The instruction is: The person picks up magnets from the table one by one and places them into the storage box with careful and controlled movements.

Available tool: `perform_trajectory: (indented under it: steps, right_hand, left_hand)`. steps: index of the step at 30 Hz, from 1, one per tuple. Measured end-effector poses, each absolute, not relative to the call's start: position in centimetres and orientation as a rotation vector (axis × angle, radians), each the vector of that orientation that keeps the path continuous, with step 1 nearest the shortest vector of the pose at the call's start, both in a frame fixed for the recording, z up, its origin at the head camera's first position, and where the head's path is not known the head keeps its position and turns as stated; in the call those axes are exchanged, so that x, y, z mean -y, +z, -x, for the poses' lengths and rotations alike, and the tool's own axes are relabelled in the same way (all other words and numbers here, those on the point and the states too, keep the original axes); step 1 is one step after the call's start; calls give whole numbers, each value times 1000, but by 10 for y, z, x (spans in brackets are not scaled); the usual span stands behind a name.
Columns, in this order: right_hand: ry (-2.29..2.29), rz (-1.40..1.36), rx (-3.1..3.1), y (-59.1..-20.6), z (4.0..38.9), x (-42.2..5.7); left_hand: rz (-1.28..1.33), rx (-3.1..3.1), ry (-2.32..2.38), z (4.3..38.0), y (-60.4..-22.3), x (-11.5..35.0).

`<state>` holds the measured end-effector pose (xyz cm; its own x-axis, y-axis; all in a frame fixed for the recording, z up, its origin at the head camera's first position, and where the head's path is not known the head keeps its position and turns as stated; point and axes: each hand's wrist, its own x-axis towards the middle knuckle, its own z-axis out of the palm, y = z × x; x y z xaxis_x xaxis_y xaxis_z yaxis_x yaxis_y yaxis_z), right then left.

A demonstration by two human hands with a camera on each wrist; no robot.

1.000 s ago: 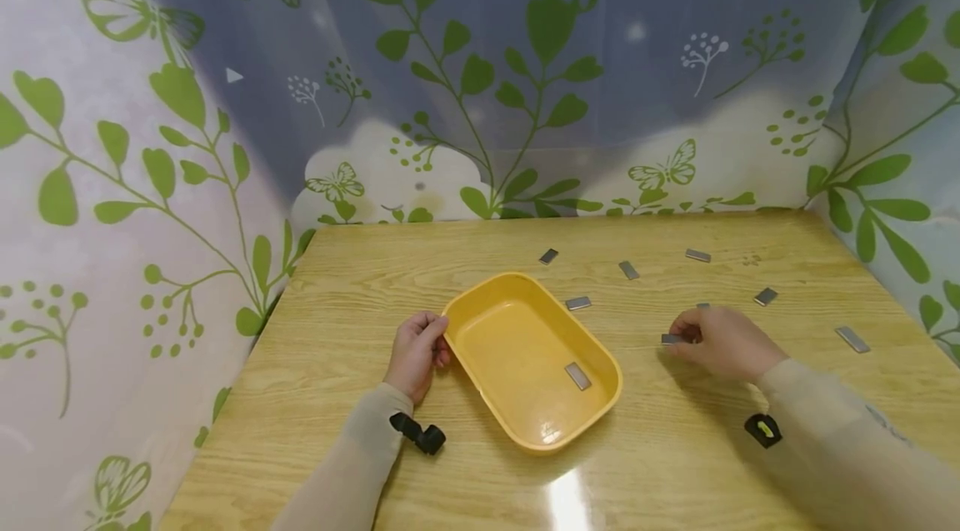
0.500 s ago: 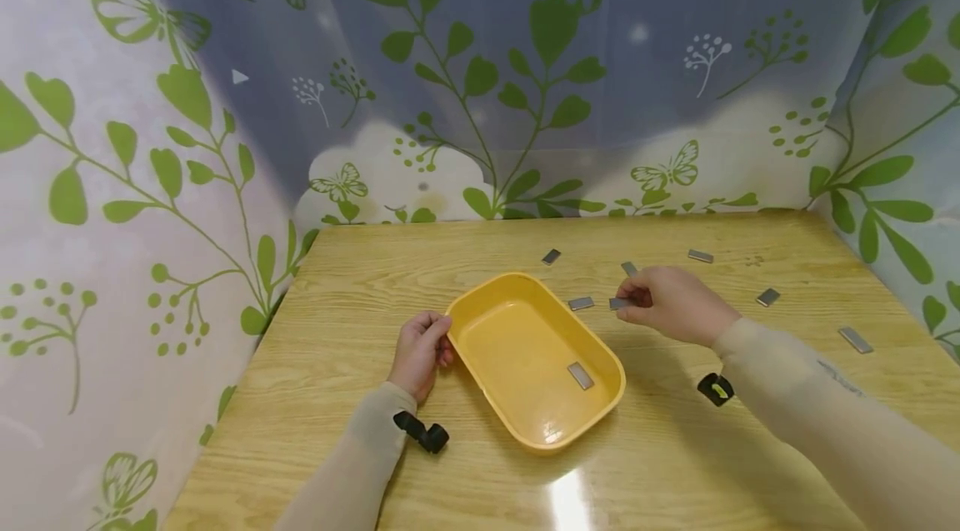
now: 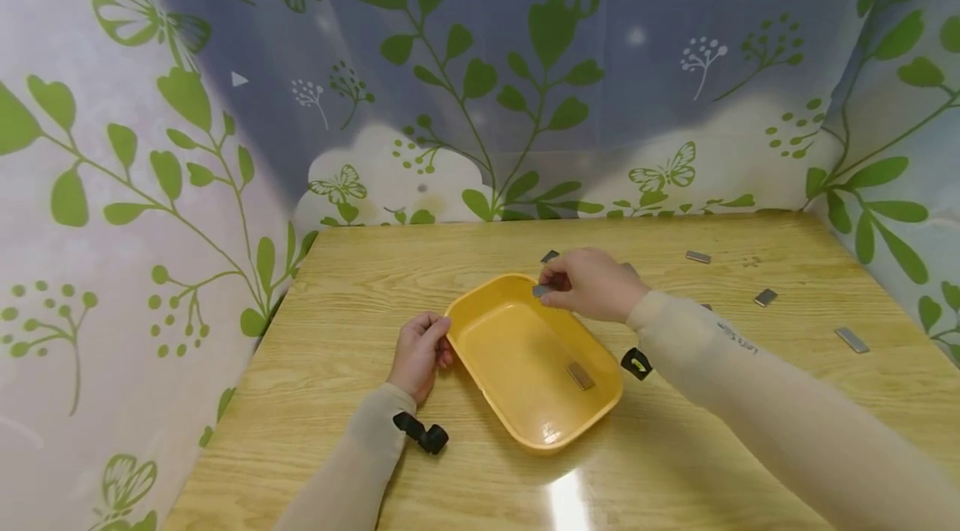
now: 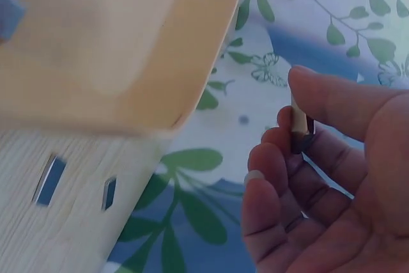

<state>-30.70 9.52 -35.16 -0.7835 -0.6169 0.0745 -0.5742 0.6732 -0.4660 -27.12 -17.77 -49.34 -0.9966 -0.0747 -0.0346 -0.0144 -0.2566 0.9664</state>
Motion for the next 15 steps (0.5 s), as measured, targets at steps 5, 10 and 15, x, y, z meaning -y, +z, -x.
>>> perform_trajectory:
  steps: [5, 10, 15]
  right_hand:
    - [-742, 1024, -2745, -355, 312, -69]
    - [-747, 1039, -2703, -366, 317, -44]
    - [-729, 1049, -2709, -380, 321, -24]
  left_hand:
    - [-106, 1891, -2459, 272, -494, 178]
    - [-111, 1898, -2455, 272, -493, 178]
    - [-113, 1904, -2454, 271, -492, 177]
